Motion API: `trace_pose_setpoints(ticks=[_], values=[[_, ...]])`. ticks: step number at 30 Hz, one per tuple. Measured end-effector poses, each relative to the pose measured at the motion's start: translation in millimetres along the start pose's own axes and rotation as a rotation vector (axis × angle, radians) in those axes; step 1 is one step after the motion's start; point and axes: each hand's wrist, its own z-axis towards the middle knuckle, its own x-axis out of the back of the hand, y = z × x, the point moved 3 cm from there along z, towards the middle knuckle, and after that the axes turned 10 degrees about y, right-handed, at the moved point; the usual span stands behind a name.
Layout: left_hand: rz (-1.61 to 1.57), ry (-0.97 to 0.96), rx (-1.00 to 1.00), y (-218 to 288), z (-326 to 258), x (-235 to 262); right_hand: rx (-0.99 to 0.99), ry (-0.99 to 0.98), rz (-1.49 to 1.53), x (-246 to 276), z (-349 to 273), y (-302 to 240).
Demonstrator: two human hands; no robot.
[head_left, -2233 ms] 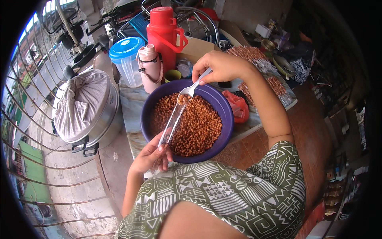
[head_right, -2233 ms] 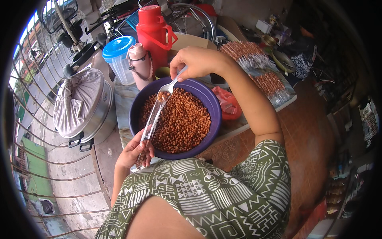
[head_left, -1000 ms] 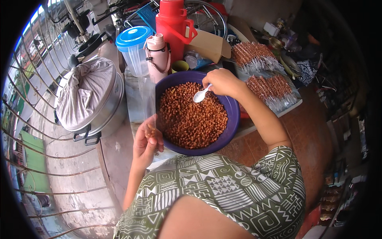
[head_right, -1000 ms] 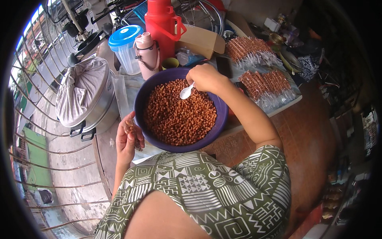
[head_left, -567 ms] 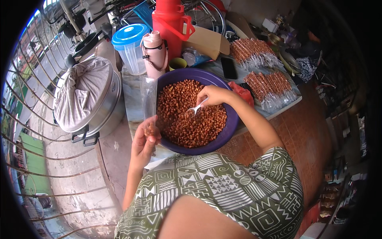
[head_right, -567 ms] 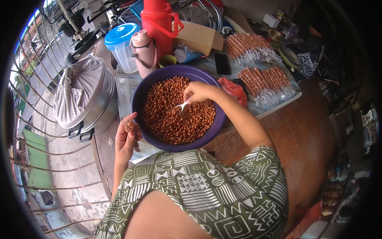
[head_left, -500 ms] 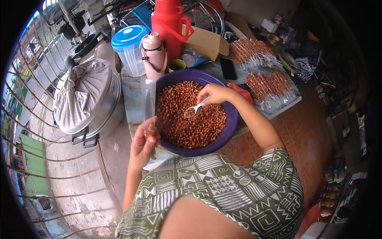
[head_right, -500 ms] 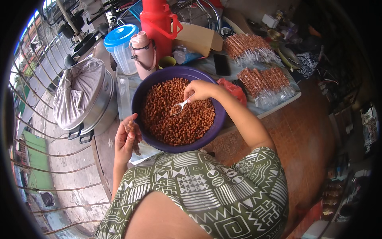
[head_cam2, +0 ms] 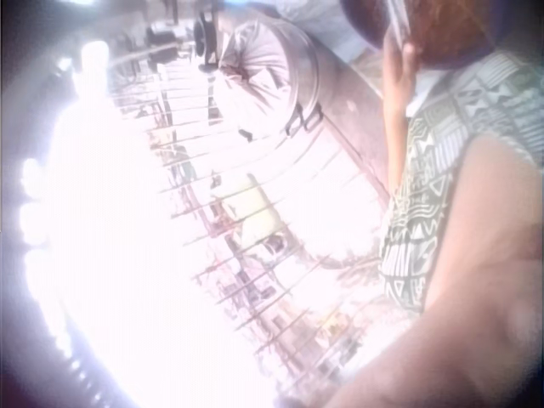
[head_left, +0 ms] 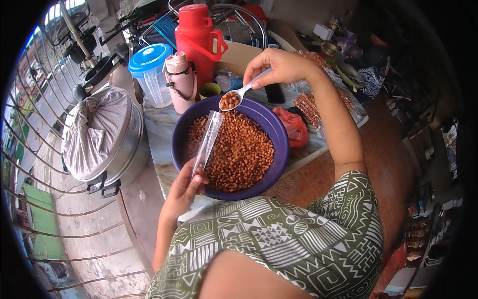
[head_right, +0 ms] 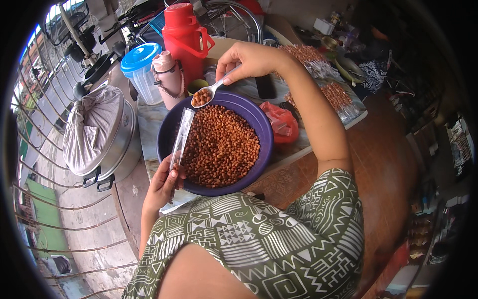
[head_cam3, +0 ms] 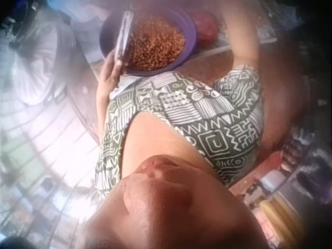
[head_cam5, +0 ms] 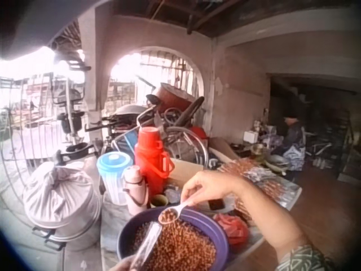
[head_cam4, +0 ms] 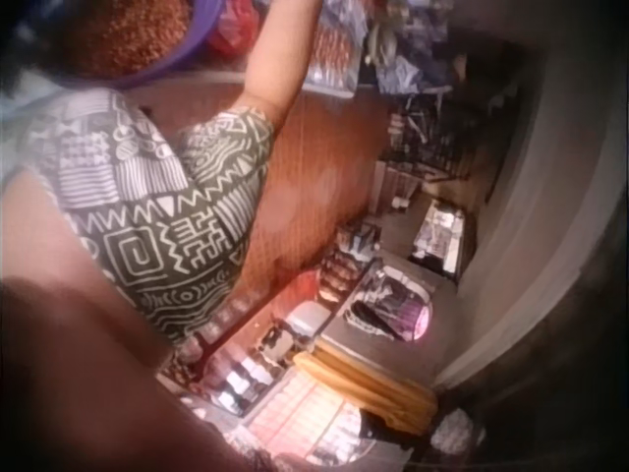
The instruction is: The person scoops roasted peanuts from a large purple bowl into small clear plastic bags using a white plastic spoon. After filling each bag, the person places it on a tray with other filled bags. The process repeats continuously throughout the clip.
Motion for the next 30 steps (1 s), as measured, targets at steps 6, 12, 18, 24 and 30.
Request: trace_pose_setpoints(ticks=[6, 12, 18, 24, 30], values=[[0.05, 0.012, -0.009, 0, 2, -5, 0.023, -0.052, -0.022, 3, 4, -9], [0.062, 0.026, -0.067, -4, 4, -6, -0.013, -0.076, -0.153, 1, 6, -26], [0.045, -0.001, -0.069, 0, 6, -11, 0.138, -0.031, -0.15, 1, 9, -22], [-0.019, -0.047, -0.035, 3, 6, -13, 0.045, -0.04, -0.19, 1, 11, -31], [-0.053, -0.06, -0.035, 3, 8, -15, 0.15, 0.002, -0.231, 2, 11, -26]])
